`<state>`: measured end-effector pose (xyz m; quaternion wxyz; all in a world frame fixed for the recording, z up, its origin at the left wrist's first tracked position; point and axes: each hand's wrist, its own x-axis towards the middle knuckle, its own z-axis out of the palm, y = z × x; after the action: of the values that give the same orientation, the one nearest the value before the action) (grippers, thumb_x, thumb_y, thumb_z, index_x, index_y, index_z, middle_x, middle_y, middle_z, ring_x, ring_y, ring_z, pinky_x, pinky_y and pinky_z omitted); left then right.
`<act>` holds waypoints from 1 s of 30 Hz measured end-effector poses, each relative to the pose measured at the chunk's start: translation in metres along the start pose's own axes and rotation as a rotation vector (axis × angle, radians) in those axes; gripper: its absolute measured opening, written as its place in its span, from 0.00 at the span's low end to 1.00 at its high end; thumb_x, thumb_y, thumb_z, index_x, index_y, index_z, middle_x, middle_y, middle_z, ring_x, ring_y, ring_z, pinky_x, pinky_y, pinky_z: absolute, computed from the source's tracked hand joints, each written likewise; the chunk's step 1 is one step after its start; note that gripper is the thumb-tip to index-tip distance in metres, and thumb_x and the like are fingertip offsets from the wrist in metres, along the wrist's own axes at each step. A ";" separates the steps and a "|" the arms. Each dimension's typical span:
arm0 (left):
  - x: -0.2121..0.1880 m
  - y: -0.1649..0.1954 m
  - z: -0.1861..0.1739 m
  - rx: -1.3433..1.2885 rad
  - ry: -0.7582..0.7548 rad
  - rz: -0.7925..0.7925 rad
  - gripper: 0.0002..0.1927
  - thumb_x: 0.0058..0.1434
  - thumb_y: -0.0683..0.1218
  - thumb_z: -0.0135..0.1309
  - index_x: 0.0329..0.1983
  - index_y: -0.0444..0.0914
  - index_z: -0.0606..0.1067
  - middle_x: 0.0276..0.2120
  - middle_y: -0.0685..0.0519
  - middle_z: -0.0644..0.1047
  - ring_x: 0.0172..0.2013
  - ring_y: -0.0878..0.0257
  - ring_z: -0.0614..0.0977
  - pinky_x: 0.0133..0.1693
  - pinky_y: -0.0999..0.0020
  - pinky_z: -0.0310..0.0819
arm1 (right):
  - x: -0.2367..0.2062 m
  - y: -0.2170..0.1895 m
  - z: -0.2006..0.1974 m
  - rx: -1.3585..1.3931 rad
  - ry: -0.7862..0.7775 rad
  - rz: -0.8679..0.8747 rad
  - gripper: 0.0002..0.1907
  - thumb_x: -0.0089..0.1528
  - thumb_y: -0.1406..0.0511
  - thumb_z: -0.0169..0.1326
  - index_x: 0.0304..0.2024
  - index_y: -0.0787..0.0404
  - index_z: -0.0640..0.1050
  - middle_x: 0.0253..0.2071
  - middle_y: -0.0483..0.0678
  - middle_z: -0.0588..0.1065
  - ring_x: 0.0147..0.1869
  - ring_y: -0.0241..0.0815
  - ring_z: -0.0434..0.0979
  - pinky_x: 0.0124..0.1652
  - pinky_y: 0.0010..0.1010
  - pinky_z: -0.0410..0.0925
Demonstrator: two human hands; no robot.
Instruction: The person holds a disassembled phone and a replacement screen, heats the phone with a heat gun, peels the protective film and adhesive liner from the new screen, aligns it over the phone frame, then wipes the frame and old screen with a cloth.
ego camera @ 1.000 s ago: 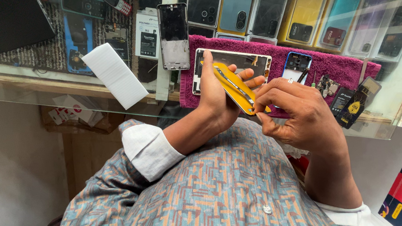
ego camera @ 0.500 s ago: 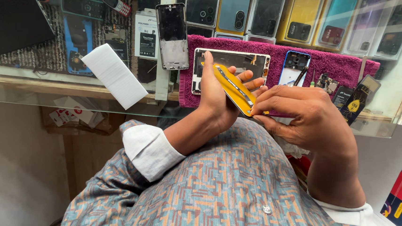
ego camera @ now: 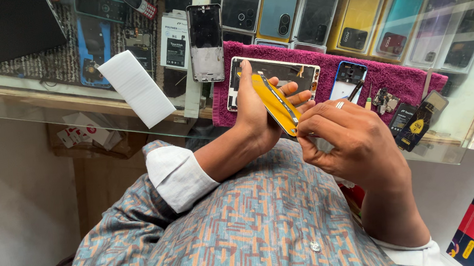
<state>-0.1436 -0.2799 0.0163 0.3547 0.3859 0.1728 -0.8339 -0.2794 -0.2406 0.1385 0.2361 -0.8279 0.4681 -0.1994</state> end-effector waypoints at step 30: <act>0.002 0.004 -0.005 0.002 -0.153 -0.121 0.40 0.65 0.78 0.32 0.50 0.39 0.65 0.43 0.41 0.75 0.45 0.49 0.78 0.52 0.46 0.73 | -0.023 0.020 0.030 0.499 0.255 0.116 0.05 0.53 0.68 0.53 0.30 0.61 0.71 0.50 0.50 0.75 0.61 0.46 0.73 0.62 0.37 0.67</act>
<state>-0.1394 -0.2811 0.0116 0.3153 0.3104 0.1676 -0.8810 -0.2871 -0.2234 0.1000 0.3825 -0.6844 0.4770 -0.3971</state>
